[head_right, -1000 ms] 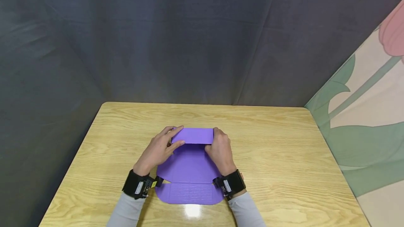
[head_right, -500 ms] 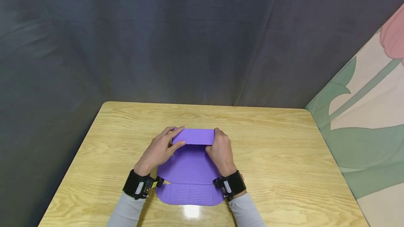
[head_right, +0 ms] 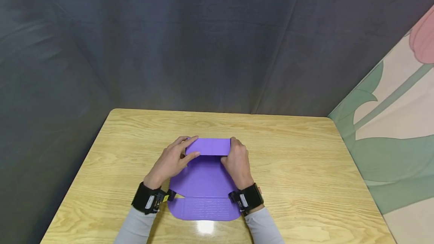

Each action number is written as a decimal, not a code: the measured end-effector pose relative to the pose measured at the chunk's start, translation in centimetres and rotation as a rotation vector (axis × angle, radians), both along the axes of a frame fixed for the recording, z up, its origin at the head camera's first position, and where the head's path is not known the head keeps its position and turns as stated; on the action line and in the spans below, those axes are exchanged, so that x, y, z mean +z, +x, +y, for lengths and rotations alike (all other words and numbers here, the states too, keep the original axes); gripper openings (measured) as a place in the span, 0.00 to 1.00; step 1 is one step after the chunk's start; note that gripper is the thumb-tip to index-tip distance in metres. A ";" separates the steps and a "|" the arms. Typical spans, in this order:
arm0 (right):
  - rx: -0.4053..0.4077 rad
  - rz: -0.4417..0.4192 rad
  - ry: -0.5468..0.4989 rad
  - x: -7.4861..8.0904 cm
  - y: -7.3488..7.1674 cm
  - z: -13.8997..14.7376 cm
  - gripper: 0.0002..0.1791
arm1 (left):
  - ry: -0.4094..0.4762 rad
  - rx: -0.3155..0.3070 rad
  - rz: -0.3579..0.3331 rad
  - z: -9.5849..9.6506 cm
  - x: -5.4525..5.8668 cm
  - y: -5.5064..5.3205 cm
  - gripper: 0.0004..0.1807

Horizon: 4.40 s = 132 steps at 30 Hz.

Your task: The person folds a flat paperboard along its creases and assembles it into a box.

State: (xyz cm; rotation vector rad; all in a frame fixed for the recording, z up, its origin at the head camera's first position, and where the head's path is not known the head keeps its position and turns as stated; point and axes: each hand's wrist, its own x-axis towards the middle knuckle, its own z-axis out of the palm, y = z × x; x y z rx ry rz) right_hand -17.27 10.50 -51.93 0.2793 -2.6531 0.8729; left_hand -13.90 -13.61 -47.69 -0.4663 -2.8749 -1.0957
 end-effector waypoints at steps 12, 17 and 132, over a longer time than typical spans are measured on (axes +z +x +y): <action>-0.077 -0.029 0.017 -0.3 0.4 -0.4 0.24 | -0.039 -0.014 0.031 0.1 0.0 0.2 0.33; -0.072 -0.032 0.021 -0.1 0.3 -0.5 0.24 | -0.088 -0.004 0.068 0.2 0.4 0.6 0.33; 0.255 -0.155 -0.442 8.3 1.7 4.5 0.09 | 0.442 0.313 -0.045 -3.3 -0.3 0.3 0.26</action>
